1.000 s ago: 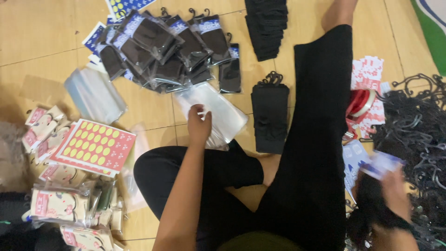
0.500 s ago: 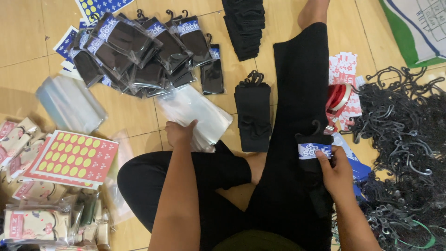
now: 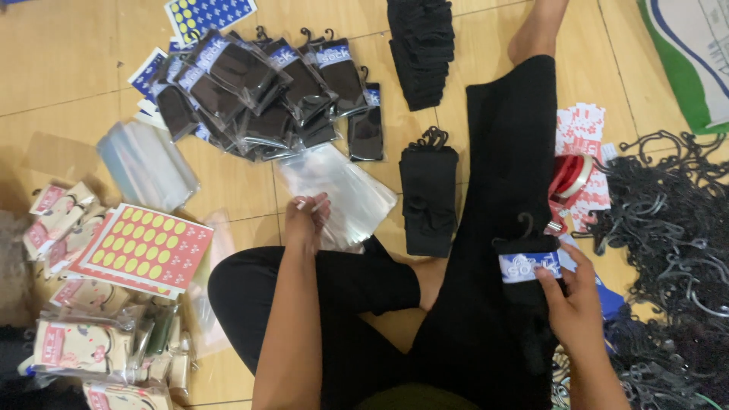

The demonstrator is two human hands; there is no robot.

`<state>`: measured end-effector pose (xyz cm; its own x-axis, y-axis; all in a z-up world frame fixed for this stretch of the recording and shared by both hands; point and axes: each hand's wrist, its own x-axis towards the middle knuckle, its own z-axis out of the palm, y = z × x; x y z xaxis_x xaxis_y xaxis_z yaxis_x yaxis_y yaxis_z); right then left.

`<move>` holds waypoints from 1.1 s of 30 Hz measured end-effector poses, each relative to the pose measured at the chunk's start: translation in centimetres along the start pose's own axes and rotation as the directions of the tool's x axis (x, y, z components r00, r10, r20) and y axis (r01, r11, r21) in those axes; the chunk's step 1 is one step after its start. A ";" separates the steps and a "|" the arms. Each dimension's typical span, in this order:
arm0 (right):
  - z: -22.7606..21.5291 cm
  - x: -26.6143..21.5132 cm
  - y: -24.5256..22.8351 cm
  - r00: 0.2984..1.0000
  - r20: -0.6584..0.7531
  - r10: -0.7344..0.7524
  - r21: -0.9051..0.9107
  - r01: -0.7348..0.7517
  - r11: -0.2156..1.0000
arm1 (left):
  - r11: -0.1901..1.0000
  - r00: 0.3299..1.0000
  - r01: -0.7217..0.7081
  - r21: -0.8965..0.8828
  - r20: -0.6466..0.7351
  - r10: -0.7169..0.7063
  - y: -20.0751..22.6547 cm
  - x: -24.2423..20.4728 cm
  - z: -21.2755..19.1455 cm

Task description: The person places black socks into clear plastic sleeves by hand, attaching blue labels to the socks before sliding them into the packaging.

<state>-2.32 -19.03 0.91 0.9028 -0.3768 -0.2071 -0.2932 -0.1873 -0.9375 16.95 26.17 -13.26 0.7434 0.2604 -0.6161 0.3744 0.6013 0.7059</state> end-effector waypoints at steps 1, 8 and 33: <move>0.3 0.1 -1.6 1.000 0.004 -0.003 0.005 0.003 1.000 | 1.000 1.000 -0.006 0.001 -0.002 0.006 0.7 -2.2 0.9; 1.6 -1.6 -9.7 0.961 0.245 -0.128 -0.405 0.222 0.887 | 0.954 0.945 0.123 -0.275 0.327 -0.028 1.3 -11.6 6.3; 4.2 -1.4 -16.2 0.804 0.396 -0.444 -0.527 0.595 0.607 | 0.917 0.922 0.068 -0.394 0.375 0.093 -0.1 -15.7 13.7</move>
<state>2.50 -11.65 15.16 0.9804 0.1394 0.1394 0.1935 -0.8157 -0.5452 12.84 11.64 1.16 0.9283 0.0126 -0.3717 0.1754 0.8664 0.4675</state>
